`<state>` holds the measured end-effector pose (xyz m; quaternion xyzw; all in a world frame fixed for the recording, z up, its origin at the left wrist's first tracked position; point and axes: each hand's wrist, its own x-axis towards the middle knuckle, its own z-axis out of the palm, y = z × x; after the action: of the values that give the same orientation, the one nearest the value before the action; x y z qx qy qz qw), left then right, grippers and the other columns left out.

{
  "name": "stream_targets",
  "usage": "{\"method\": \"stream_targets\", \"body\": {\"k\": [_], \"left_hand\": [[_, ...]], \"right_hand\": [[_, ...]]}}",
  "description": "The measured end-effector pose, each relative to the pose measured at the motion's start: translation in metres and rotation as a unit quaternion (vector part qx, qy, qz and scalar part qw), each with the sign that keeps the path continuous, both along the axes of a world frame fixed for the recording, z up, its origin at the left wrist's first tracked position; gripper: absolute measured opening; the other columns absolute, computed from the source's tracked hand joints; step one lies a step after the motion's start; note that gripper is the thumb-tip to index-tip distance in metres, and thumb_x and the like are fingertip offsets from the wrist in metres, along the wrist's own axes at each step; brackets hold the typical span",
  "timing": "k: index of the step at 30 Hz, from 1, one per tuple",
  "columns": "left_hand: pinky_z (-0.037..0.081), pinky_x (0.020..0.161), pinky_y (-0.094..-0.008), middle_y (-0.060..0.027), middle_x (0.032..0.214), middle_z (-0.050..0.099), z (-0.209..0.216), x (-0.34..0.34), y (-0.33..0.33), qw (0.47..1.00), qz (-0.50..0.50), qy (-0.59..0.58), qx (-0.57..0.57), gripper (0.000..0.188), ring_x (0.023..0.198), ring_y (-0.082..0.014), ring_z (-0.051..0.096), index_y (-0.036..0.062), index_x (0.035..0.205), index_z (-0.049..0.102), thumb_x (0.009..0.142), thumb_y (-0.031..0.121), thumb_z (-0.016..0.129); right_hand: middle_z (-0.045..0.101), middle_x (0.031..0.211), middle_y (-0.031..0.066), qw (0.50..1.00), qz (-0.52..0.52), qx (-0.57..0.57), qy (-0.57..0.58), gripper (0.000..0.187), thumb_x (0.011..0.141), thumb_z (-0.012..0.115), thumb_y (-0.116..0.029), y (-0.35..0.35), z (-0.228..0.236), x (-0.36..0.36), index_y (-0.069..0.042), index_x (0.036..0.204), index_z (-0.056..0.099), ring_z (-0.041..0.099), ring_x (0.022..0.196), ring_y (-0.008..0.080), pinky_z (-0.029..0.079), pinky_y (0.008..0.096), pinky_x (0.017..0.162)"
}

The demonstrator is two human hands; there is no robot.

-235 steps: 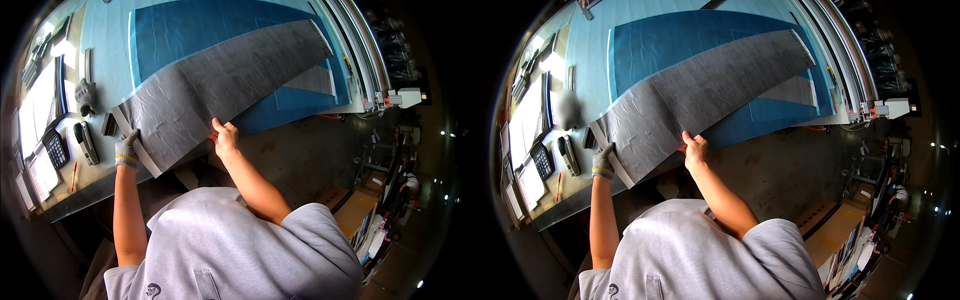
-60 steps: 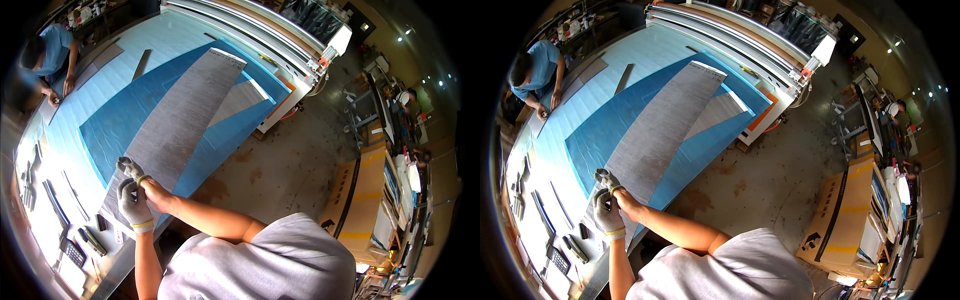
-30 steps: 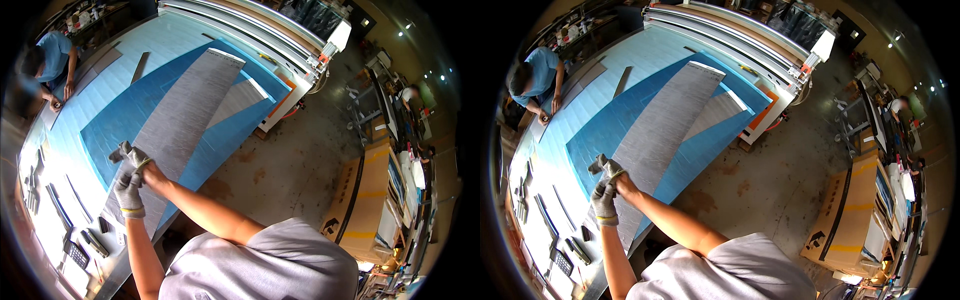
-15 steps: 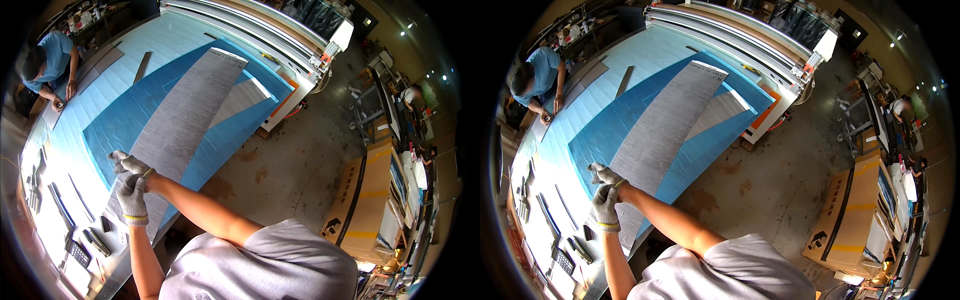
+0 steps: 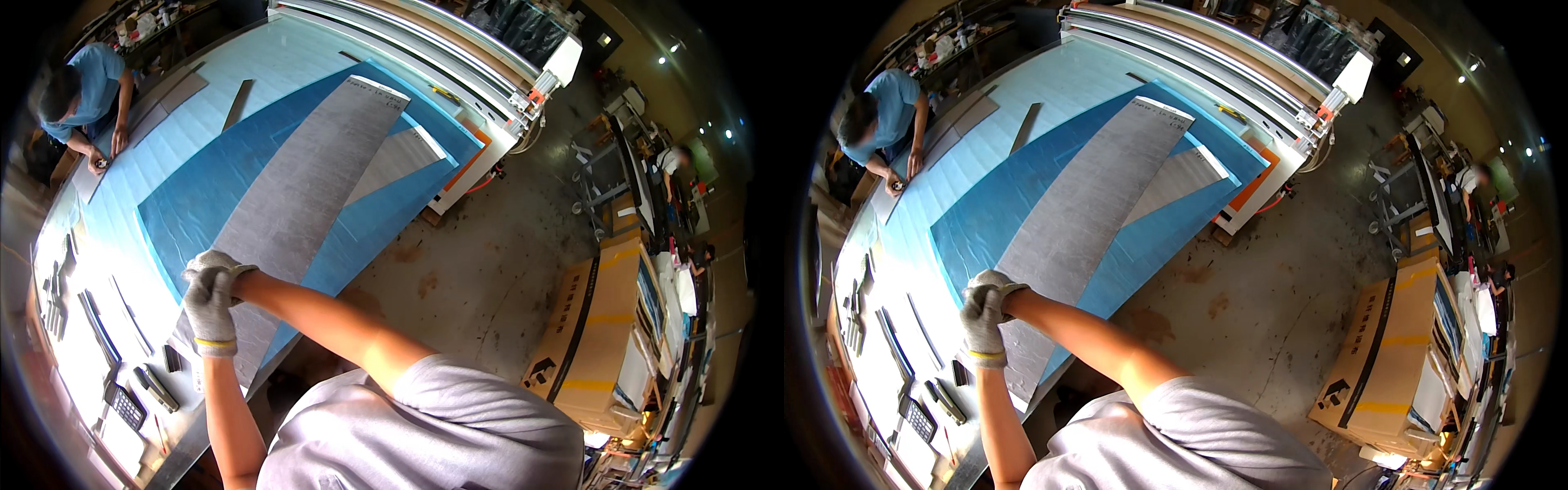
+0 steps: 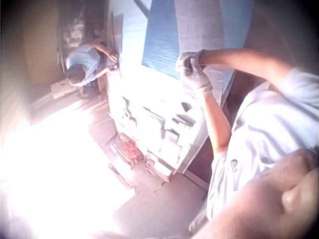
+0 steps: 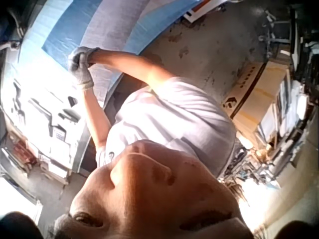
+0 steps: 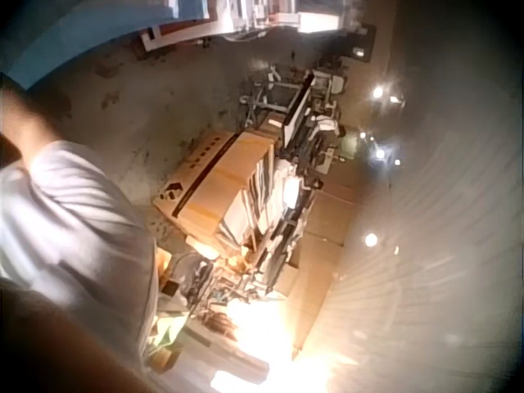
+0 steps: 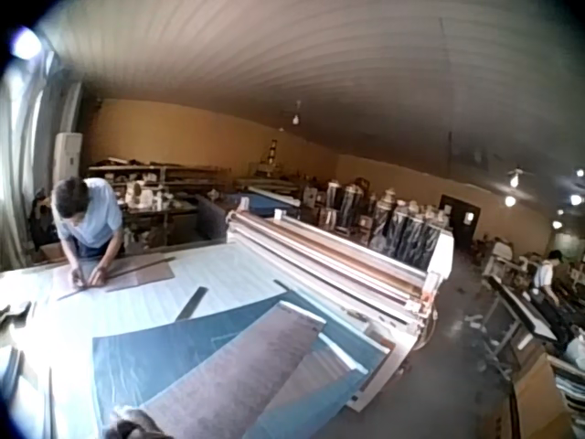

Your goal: The person writes on a notepad with a red pen, then picks up a large sheet of dark material and places it on a machine. They interact with the machine's control panel using a touchscreen.

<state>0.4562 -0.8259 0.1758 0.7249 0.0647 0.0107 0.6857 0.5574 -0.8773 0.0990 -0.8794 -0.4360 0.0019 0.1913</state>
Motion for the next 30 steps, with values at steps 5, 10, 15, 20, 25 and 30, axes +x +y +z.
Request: {"method": "stream_targets", "body": {"k": [5, 10, 15, 20, 25, 30], "left_hand": [[0.056, 0.069, -0.0291, -0.0085, 0.099, 0.069, -0.093, 0.034, 0.061, 0.924, 0.119, 0.091, -0.351, 0.023, 0.084, -0.0193, 0.068, 0.0031, 0.111, 0.063, 0.095, 0.020, 0.066], [0.058, 0.071, -0.0307, -0.0081, 0.100, 0.068, -0.085, 0.005, 0.041, 0.955, 0.035, 0.100, -0.278, 0.033, 0.084, -0.0194, 0.068, 0.0014, 0.111, 0.063, 0.092, 0.027, 0.071], [0.052, 0.065, -0.0254, -0.0037, 0.084, 0.066, -0.057, -0.014, 0.058, 0.980, -0.166, 0.099, -0.045, 0.035, 0.072, -0.0127, 0.062, -0.0020, 0.100, 0.065, 0.087, 0.028, 0.077], [0.039, 0.051, -0.0200, 0.0017, 0.073, 0.059, -0.052, -0.036, 0.084, 0.980, -0.158, 0.095, -0.077, 0.035, 0.056, -0.0049, 0.049, -0.0027, 0.107, 0.064, 0.089, 0.026, 0.074], [0.026, 0.038, -0.0204, -0.0017, 0.074, 0.058, -0.056, -0.079, 0.095, 0.923, -0.108, 0.126, -0.346, 0.034, 0.043, -0.0052, 0.038, 0.0018, 0.113, 0.057, 0.092, 0.026, 0.070], [0.041, 0.053, -0.0216, 0.0010, 0.072, 0.059, -0.059, -0.076, 0.127, 0.998, -0.044, 0.022, 0.029, 0.017, 0.059, -0.0060, 0.051, -0.0003, 0.099, 0.064, 0.093, 0.015, 0.067]], "right_hand": [[0.069, 0.107, 0.0143, 0.973, -0.206, 0.015, 0.104, 0.037, 0.066, 0.070, -0.024, 0.006, 0.013, -0.020, -0.008, 0.099, 0.072, 0.061, 0.110, 0.0308, 0.050, 0.0362, 0.095], [0.069, 0.100, 0.0108, 0.712, -0.287, 0.471, 0.434, 0.026, 0.088, 0.072, -0.021, -0.007, -0.024, -0.037, -0.010, 0.110, 0.066, 0.065, 0.090, 0.0214, 0.054, 0.0352, 0.081], [0.060, 0.078, 0.0017, 0.283, -0.281, 0.591, 0.701, 0.023, 0.095, 0.066, -0.035, 0.011, -0.031, -0.049, -0.012, 0.092, 0.062, 0.056, 0.065, 0.0159, 0.046, 0.0344, 0.057], [0.068, 0.101, 0.0108, 0.212, -0.175, 0.582, 0.765, 0.027, 0.102, 0.055, -0.030, 0.019, -0.041, -0.064, -0.006, 0.112, 0.062, 0.067, 0.083, 0.0232, 0.057, 0.0369, 0.073], [0.069, 0.100, 0.0136, 0.255, -0.106, 0.561, 0.781, 0.022, 0.098, 0.062, -0.021, 0.039, -0.019, -0.085, -0.004, 0.111, 0.064, 0.068, 0.091, 0.0263, 0.059, 0.0444, 0.077], [0.070, 0.081, 0.0087, 0.204, -0.176, 0.613, 0.743, 0.010, 0.095, 0.065, -0.016, 0.070, 0.002, -0.080, -0.006, 0.094, 0.065, 0.068, 0.069, 0.0235, 0.059, 0.0375, 0.061]]}}
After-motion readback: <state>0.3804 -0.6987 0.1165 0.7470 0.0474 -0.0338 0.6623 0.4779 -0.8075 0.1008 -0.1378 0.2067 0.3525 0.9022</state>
